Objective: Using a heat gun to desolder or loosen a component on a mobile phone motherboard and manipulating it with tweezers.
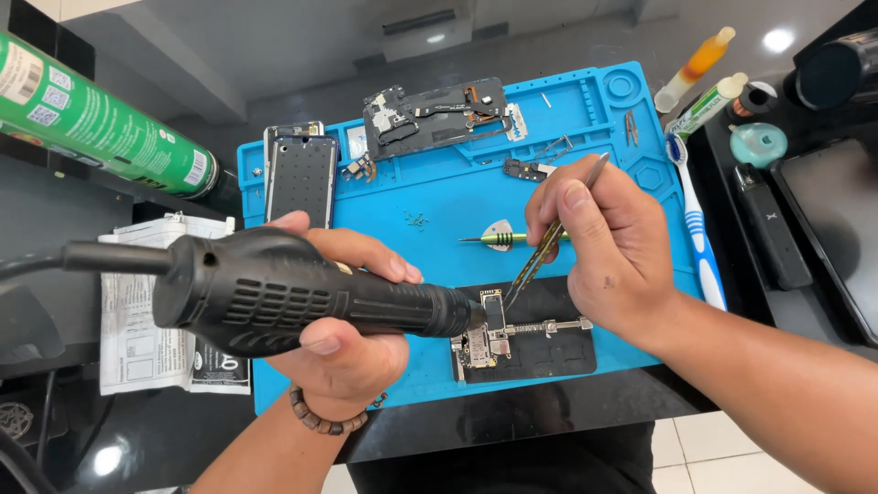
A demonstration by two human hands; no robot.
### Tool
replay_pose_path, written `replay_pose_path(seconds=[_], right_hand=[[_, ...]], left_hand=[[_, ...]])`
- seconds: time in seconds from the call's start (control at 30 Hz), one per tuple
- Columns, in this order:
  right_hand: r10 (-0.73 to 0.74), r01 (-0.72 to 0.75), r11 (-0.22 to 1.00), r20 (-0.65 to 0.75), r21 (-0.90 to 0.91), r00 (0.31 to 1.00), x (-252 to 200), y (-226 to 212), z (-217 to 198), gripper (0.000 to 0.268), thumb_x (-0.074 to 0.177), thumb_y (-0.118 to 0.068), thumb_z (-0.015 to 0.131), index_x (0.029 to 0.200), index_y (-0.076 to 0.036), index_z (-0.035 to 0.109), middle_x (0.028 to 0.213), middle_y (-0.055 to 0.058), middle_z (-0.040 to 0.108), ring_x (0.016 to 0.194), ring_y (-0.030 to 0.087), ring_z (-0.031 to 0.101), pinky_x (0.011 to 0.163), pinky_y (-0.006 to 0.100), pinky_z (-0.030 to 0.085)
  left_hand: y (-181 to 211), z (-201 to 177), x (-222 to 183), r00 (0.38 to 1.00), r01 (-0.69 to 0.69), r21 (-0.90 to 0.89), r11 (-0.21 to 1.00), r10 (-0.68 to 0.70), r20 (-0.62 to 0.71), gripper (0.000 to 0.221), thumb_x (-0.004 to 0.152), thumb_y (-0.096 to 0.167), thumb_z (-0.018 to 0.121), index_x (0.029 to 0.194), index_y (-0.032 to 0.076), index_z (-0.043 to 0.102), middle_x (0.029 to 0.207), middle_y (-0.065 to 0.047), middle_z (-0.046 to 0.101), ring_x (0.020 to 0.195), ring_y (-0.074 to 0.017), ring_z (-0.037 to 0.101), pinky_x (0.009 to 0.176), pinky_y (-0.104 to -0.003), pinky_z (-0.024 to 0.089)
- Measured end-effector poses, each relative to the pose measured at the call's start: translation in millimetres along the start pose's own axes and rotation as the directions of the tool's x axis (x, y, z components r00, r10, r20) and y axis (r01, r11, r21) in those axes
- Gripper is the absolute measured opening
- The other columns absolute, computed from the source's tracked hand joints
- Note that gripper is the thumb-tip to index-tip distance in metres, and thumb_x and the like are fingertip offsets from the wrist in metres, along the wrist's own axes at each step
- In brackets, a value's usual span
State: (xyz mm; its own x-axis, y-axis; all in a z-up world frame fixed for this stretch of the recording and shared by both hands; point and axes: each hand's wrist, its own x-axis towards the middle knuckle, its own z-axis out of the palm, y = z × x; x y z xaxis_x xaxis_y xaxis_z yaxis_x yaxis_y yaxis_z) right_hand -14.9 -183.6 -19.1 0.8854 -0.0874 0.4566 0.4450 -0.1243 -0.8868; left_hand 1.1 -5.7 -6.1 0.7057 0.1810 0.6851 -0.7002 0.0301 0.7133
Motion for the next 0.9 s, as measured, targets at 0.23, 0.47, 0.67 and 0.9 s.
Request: replay_pose_path(seconds=[0.23, 0.47, 0.67, 0.9], right_hand=[[-0.011, 0.011, 1.0, -0.006, 0.014, 1.0, 3, -2, -2, 0.028, 0.104, -0.017, 0.034, 0.082, -0.004, 0.045, 0.074, 0.01, 0.051, 0.067, 0.021, 0.054, 0.067, 0.032, 0.047], [-0.011, 0.012, 0.999, 0.009, -0.038, 1.0, 2, -3, -1, 0.029, 0.104, -0.018, 0.033, 0.082, -0.004, 0.045, 0.073, 0.01, 0.053, 0.068, 0.02, 0.054, 0.066, 0.031, 0.044], [-0.018, 0.018, 0.999, 0.003, -0.034, 1.0, 2, -2, 0, 0.029, 0.105, -0.019, 0.034, 0.084, -0.003, 0.044, 0.073, 0.011, 0.05, 0.068, 0.022, 0.054, 0.067, 0.031, 0.045], [-0.012, 0.012, 1.0, -0.005, -0.015, 1.0, 0, 1, 0, 0.028, 0.106, -0.02, 0.035, 0.086, -0.003, 0.043, 0.074, 0.013, 0.05, 0.068, 0.023, 0.054, 0.068, 0.033, 0.046]], left_hand=[[0, -1, -3, 0.999, 0.037, -0.041, 0.998, -0.038, -0.014, 0.073, 0.096, 0.062, 0.046, 0.116, -0.005, 0.026, 0.068, -0.014, 0.054, 0.044, -0.0257, 0.054, 0.044, -0.031, 0.051], [-1, -1, -2, 0.997, 0.046, -0.101, 0.994, -0.051, -0.049, 0.073, 0.095, 0.059, 0.05, 0.118, -0.005, 0.026, 0.067, -0.014, 0.052, 0.044, -0.024, 0.049, 0.041, -0.031, 0.05], [8, 0, 0, 1.0, 0.021, 0.015, 1.0, -0.021, 0.019, 0.068, 0.098, 0.061, 0.041, 0.108, -0.005, 0.026, 0.064, -0.012, 0.051, 0.042, -0.0233, 0.052, 0.045, -0.026, 0.048], [8, 0, 2, 1.0, -0.009, 0.041, 0.999, 0.008, 0.025, 0.069, 0.099, 0.061, 0.04, 0.106, -0.006, 0.027, 0.067, -0.012, 0.052, 0.044, -0.0229, 0.053, 0.044, -0.027, 0.051]])
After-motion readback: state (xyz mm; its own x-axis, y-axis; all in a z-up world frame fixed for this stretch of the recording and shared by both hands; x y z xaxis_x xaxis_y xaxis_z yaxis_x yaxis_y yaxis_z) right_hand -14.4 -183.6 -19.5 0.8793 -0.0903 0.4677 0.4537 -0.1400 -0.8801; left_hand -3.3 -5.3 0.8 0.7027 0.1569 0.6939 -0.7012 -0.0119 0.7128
